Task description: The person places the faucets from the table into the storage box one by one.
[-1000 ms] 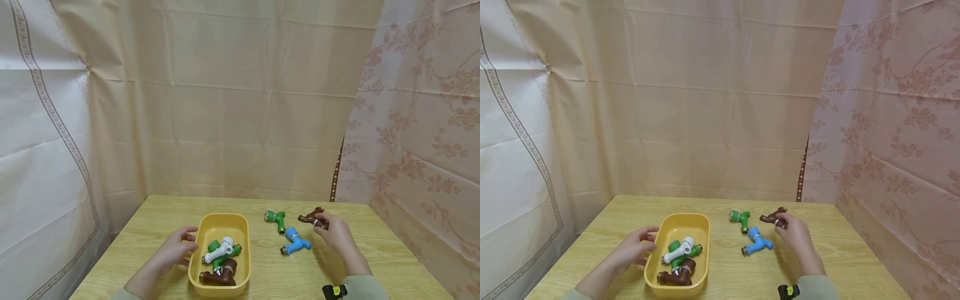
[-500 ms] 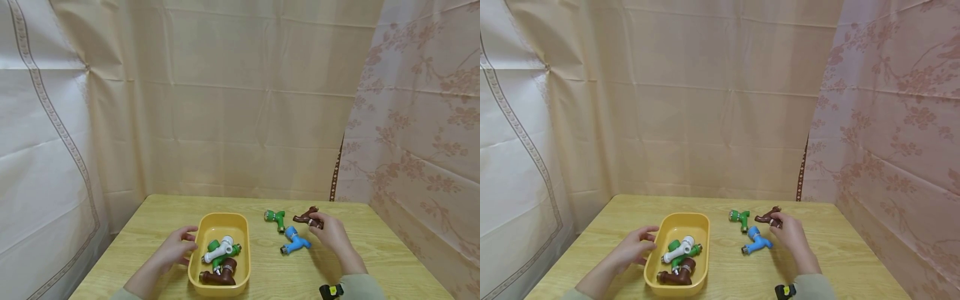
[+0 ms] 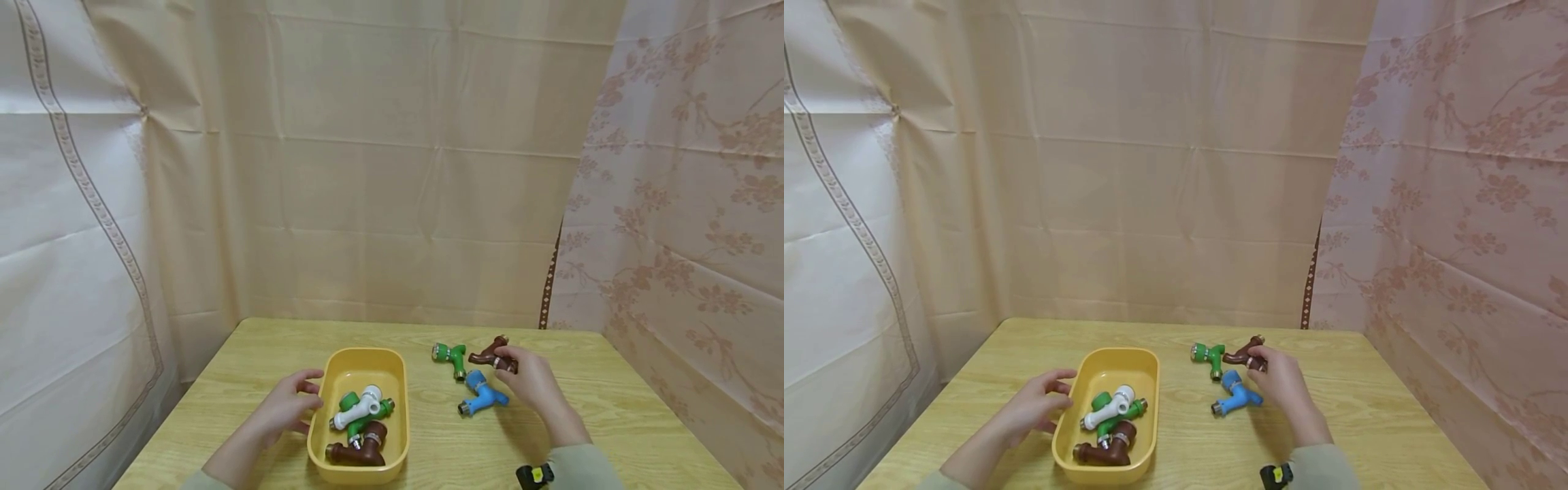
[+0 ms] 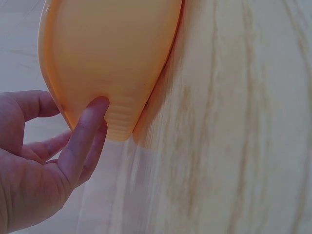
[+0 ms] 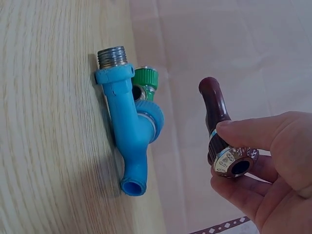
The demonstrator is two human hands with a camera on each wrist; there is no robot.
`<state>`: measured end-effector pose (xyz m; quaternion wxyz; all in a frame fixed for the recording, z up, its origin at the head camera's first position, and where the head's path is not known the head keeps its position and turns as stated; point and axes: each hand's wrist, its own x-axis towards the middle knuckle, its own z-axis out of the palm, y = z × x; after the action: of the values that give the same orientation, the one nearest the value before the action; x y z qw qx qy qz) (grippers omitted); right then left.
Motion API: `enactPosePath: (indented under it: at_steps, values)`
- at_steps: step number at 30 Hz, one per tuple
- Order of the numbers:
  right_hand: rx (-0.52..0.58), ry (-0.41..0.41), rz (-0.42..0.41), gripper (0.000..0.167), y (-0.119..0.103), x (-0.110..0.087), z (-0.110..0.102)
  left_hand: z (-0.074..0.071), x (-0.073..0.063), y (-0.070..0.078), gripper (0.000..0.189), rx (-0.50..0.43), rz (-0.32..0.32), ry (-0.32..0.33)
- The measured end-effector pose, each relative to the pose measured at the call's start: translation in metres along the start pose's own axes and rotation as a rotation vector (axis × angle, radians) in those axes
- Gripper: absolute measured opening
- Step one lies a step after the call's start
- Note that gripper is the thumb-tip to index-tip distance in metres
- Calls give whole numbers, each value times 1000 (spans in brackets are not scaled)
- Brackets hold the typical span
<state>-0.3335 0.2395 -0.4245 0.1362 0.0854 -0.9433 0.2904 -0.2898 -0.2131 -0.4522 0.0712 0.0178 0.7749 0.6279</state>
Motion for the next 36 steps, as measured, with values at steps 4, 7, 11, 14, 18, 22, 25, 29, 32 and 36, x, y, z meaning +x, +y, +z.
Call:
enactPosePath:
  at_steps: [4,7,11,14,18,22,25,29,32,36]
  values:
    - [7,-11,-7,41,-4,2,2,0,0,0,64,2,2,-4]
    - [1,-12,-20,39,-5,3,3,0,0,0,64,2,1,-2]
    - [-4,-11,-34,39,-8,5,6,0,1,-1,64,3,-1,5]
    - [-4,-13,-45,40,-11,7,7,0,1,-1,64,2,-5,9]
    - [5,-26,-49,39,-16,8,9,0,1,-2,64,0,-6,8]
    - [11,-40,-44,39,-22,8,11,0,1,-2,64,2,-1,7]
    - [14,-50,-49,39,-27,9,12,0,1,-3,64,2,-1,7]
    - [14,-51,-66,39,-34,10,15,0,2,-4,64,6,-3,9]
    - [8,-44,-88,38,-38,11,17,0,3,-4,64,8,-4,10]
    - [12,-52,-108,38,-42,12,20,0,2,-3,64,4,-5,8]
